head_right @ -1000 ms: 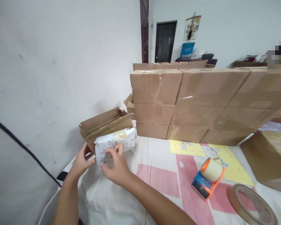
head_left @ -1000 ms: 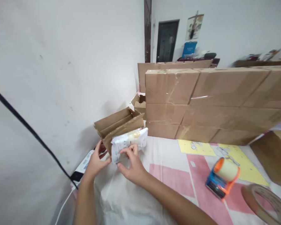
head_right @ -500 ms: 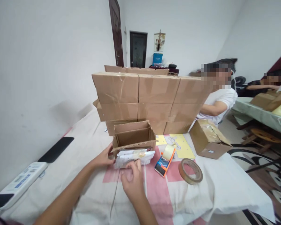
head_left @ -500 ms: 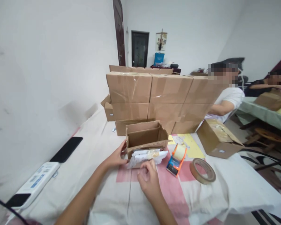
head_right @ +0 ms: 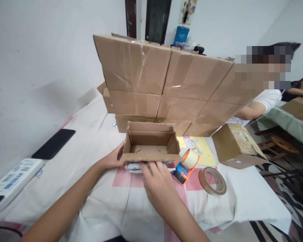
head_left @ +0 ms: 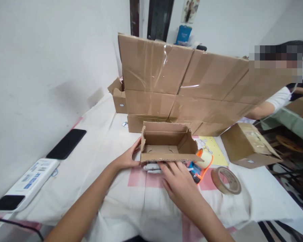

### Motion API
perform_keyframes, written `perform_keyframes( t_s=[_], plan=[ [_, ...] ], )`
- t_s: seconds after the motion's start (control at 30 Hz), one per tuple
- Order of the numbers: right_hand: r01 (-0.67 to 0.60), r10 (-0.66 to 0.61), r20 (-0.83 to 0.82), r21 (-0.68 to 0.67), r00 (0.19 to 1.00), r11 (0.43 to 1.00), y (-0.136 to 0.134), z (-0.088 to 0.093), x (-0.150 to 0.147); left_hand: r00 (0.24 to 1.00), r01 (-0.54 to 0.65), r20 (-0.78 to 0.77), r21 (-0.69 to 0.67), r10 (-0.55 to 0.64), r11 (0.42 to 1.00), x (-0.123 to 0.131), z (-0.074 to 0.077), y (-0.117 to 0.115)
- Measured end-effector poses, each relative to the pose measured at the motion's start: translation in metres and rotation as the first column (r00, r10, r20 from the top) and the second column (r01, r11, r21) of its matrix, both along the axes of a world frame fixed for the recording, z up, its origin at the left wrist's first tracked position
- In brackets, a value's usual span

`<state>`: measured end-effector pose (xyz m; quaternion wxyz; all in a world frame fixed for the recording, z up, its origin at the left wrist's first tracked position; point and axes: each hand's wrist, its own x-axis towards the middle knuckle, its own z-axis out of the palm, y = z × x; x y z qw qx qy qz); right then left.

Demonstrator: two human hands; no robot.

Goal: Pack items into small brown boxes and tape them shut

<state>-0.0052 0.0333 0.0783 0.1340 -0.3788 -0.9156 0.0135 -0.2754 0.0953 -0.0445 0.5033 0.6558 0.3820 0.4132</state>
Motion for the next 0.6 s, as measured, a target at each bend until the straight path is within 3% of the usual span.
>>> perform_keyframes(
  t_s=[0.17,0.3,0.43,0.53,0.6],
  plan=[
    [0.025,-0.027,0.138,0.018,0.990,1.000,0.000,-0.011,-0.003,1.000,0.010,-0.014,0.016,-0.010,1.000,-0.001,0.008,-0.002],
    [0.023,-0.004,0.155,-0.121,0.988,0.992,-0.007,-0.008,0.017,1.000,0.009,-0.016,0.019,-0.008,1.000,-0.001,0.011,-0.005],
    [0.033,-0.028,0.022,-0.258,0.999,0.966,-0.013,0.030,0.054,1.000,0.012,-0.008,0.030,-0.012,0.999,-0.002,0.012,-0.006],
    [-0.026,-0.002,-0.221,-0.125,0.975,0.992,-0.016,0.073,0.079,1.000,0.015,-0.019,0.032,-0.015,0.999,-0.002,0.010,-0.007],
    [-0.024,0.016,-0.429,-0.013,0.903,1.000,-0.013,0.103,0.083,1.000,0.010,-0.024,0.018,-0.009,1.000,-0.002,0.009,-0.007]
  ],
)
